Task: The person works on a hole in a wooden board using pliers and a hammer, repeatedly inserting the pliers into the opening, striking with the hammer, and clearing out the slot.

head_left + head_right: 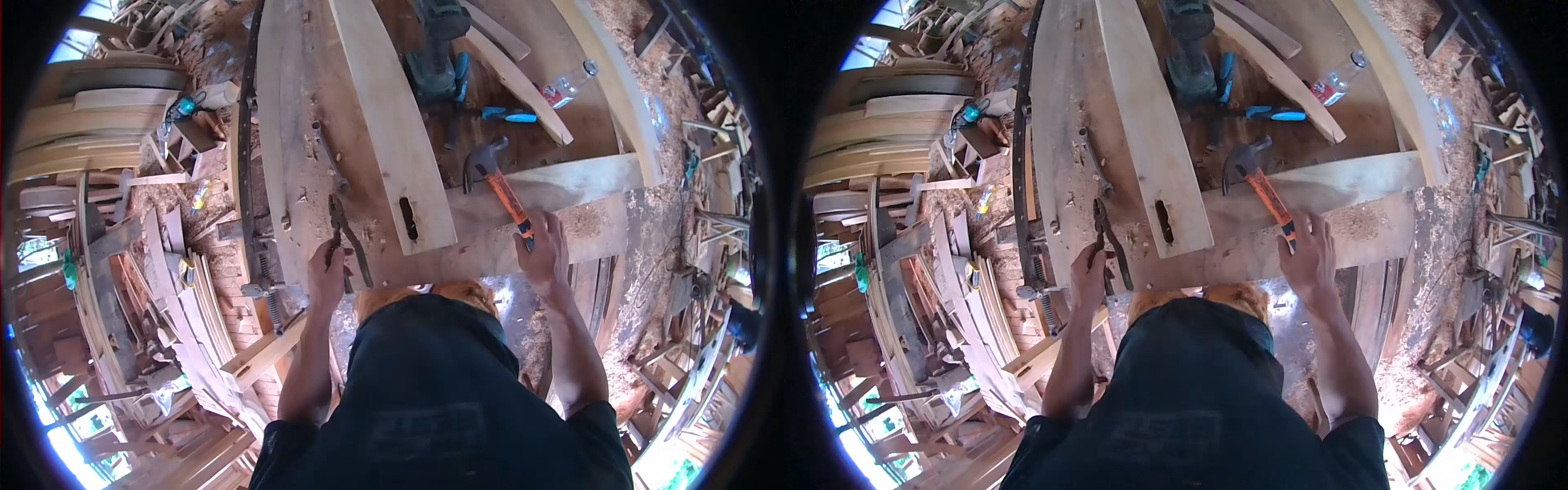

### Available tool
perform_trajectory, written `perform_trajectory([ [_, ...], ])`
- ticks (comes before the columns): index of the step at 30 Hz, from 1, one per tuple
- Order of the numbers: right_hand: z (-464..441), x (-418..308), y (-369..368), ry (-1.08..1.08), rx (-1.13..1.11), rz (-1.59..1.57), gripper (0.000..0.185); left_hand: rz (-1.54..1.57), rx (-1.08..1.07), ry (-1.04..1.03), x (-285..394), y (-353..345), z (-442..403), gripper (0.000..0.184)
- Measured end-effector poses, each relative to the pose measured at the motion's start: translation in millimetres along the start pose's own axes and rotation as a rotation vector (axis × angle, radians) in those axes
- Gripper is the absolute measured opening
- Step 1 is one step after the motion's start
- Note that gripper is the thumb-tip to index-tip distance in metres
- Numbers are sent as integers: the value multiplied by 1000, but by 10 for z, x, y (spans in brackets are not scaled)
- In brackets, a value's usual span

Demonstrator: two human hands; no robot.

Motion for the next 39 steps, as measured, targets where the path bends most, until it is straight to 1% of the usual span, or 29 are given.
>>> perform_trajectory([
  [1,32,-97,51,63,66,26,45,50,-15,24,-11,9,65,38],
  [2,65,-194,51,58,-5,-62,48,130,-4,50,-5,14,146,37],
  [4,233,-495,89,43,-150,-235,54,288,9,107,244,4,462,37],
  [6,363,-1028,93,37,-343,-612,64,389,-102,122,438,-49,679,34],
  [7,456,-1265,92,79,-407,-534,69,435,-161,129,544,-70,750,33],
  [8,538,-1474,84,120,-474,-454,74,418,-211,113,682,-106,803,33],
  [11,584,-1819,31,-216,-568,-533,77,365,-352,54,925,-221,877,34],
  [13,683,-1819,-76,-196,-431,-456,77,308,-431,4,952,-249,832,37],
  [14,733,-1812,-117,-193,-369,-416,77,312,-487,-68,942,-245,806,36],
  [17,837,-1783,-78,-461,-414,-479,74,130,-752,-258,1132,-164,666,26],
  [18,920,-1758,-48,-507,-360,-445,67,57,-750,-272,1078,-123,576,23],
  [20,1083,-1702,14,-587,-241,-380,51,-91,-738,-318,984,-56,321,18],
  [23,1131,-1650,136,-659,-444,-261,37,36,-499,-361,1127,-3,-204,17],
  [25,1089,-1699,196,-641,-409,-273,31,53,-473,-431,1239,-120,-525,16],
  [26,1052,-1724,216,-628,-391,-279,29,40,-443,-538,1411,-191,-635,17],
  [27,1013,-1755,232,-591,-388,-243,30,26,-408,-646,1592,-259,-750,18],
  [29,952,-1844,266,-524,-386,-171,32,32,-276,-772,1769,-480,-1007,19],
  [31,878,-1916,280,-591,-426,-158,35,37,-185,-997,1940,-776,-1300,24],
  [34,704,-2055,288,-656,-485,-115,37,-120,63,-1064,2116,-1106,-1500,32],
  [37,604,-2159,275,-673,-568,-8,41,-299,47,-940,2031,-1354,-1685,36],
  [39,523,-2206,251,-670,-616,54,41,-295,99,-986,1973,-1378,-1727,39],
])
Point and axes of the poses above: each hand's wrist, its own z-axis away from the middle knuckle, its own y-axis out of the back of the hand, x = y × z, the point moved 4 cm from there along -z, towards the middle knuckle, and after that the axes turned 10 degrees about x, right-handed, at the moved point
